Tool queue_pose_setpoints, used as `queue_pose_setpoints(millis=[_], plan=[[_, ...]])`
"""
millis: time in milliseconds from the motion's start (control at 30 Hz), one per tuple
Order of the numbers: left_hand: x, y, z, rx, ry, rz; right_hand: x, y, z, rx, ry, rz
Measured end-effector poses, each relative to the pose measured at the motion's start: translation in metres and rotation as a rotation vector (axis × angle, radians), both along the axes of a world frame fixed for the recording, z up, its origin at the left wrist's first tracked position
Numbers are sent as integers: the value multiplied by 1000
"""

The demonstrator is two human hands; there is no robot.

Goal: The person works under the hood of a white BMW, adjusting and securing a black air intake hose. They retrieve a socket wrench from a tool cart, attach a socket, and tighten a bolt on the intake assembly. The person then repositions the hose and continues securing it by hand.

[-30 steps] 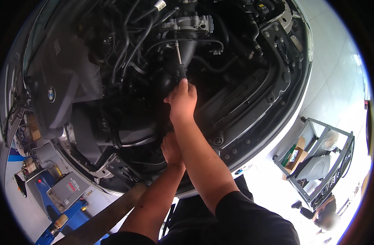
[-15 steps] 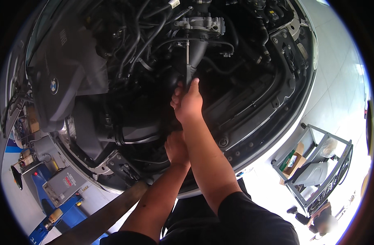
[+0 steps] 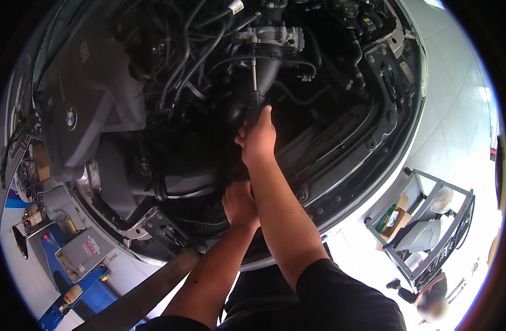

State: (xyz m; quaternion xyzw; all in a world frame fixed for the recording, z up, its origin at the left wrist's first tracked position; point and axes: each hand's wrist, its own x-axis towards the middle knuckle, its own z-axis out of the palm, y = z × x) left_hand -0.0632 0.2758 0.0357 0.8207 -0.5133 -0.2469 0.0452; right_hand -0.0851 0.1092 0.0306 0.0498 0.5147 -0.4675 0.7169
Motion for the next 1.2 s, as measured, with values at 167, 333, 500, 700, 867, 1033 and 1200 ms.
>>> queue_pose_setpoints(millis=[167, 333, 500, 700, 867, 1033, 1200], plan=[[1, -3, 2, 65, -9, -10, 14, 1, -1, -175, 329, -96], [2, -5, 1, 107, 16, 4, -2, 5, 7, -122, -129, 27], [1, 1, -3, -28, 18, 3, 3, -3, 17, -99, 204, 20], [1, 1, -3, -15, -3, -16, 0, 7, -2, -151, -36, -55], [1, 2, -2, -26, 4, -20, -6, 0, 8, 14, -160, 27], [2, 2, -6, -10, -46, -68, 9, 6, -4, -134, 62, -115], [0, 1, -4, -11, -9, -15, -6, 14, -7, -85, -342, -60]])
